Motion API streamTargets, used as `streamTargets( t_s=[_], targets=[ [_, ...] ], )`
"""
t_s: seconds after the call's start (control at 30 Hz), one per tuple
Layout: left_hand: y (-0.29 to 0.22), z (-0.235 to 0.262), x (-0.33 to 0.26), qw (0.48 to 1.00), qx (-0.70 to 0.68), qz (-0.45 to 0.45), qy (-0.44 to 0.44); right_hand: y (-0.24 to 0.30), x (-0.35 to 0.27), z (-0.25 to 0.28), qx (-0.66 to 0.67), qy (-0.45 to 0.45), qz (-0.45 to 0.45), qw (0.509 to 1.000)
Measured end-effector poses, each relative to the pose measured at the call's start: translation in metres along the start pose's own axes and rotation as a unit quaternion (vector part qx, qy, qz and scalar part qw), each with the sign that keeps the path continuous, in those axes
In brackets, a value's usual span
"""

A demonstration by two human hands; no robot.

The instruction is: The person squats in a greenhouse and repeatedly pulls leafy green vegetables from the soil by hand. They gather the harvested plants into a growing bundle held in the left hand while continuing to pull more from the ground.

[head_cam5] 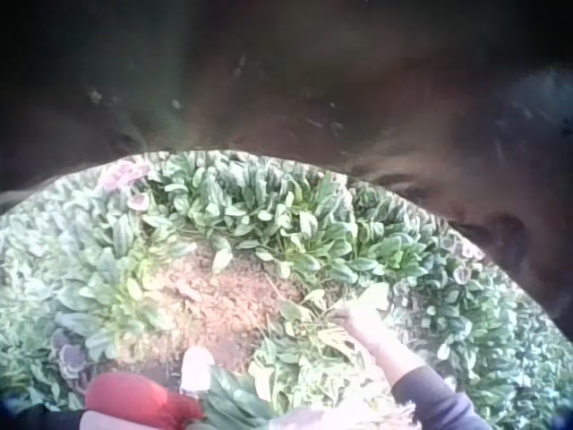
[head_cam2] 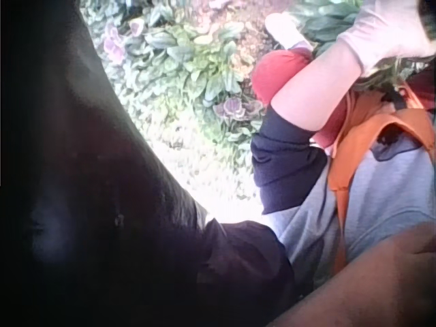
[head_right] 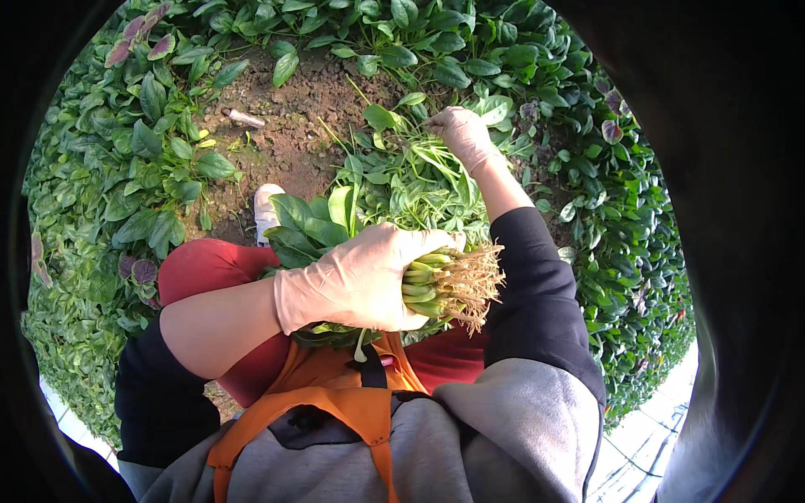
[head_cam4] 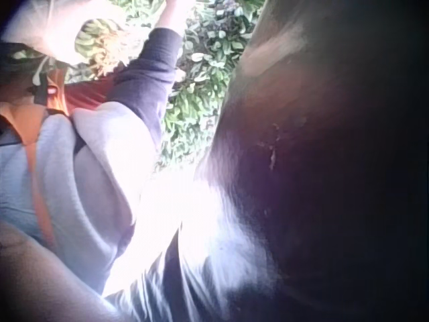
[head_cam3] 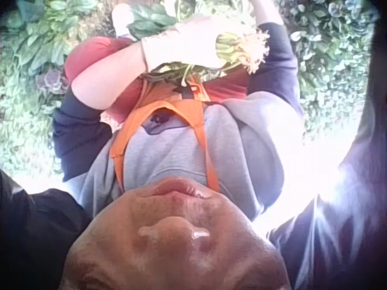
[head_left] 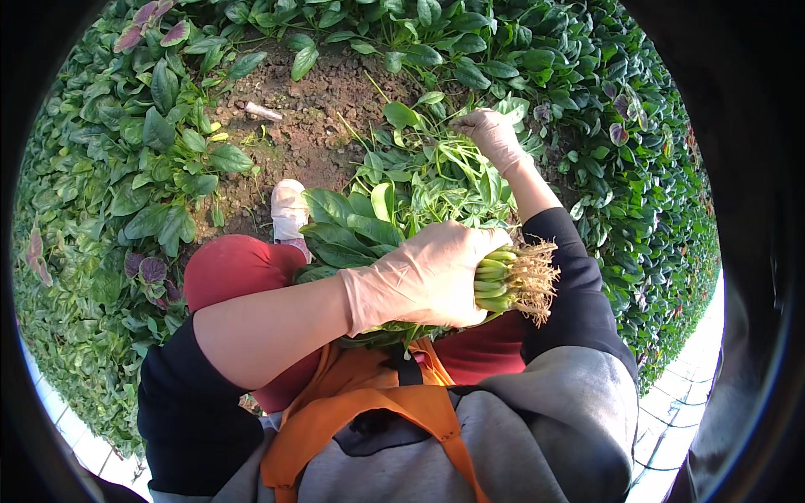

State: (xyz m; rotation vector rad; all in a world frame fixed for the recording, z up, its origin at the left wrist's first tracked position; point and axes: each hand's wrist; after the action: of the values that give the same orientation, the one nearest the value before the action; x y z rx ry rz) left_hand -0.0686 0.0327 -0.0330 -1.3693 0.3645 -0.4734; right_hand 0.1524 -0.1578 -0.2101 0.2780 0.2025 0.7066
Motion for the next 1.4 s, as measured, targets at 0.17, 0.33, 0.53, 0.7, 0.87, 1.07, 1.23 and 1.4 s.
streamTargets(
  t_s=[0.17,0.33,0.53,0.7,0.87,1.07,1.23,1.4],
  targets=[
    [0.003,-0.013,-0.001,0.999,0.026,0.007,0.037,0.022,-0.046,0.068,-0.012,-0.196,-0.05,0.979],
    [0.008,-0.019,0.004,0.998,-0.01,0.041,0.048,0.045,-0.081,0.11,0.007,-0.324,-0.067,0.944],
    [0.009,-0.014,0.008,0.996,-0.044,0.07,0.022,0.065,-0.101,0.139,0.077,-0.449,-0.108,0.883],
    [0.009,-0.007,0.016,0.991,-0.08,0.102,0.013,0.067,-0.099,0.166,0.175,-0.522,-0.101,0.829],
    [0.002,0.006,0.025,0.99,-0.117,0.075,-0.01,0.076,-0.099,0.183,0.249,-0.589,0.079,0.765],
    [-0.005,0.034,0.033,0.991,-0.074,-0.052,-0.097,0.117,-0.112,0.182,0.38,-0.447,0.048,0.809],
    [-0.008,0.038,0.034,0.983,-0.16,0.018,-0.085,0.142,-0.121,0.185,0.448,-0.35,-0.032,0.822],
    [-0.011,0.04,0.032,0.983,-0.16,0.044,-0.076,0.151,-0.128,0.188,0.488,-0.3,-0.039,0.819]
  ],
)
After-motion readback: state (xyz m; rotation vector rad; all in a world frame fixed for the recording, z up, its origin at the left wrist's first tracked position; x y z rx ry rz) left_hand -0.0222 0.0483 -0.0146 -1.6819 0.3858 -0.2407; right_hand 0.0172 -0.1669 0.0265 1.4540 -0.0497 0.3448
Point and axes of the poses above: each hand's wrist, its own x-axis towards the middle knuckle, its own z-axis out of the back of the hand, y = z × x, and after that the axes turned 1 degree about y, right-handed
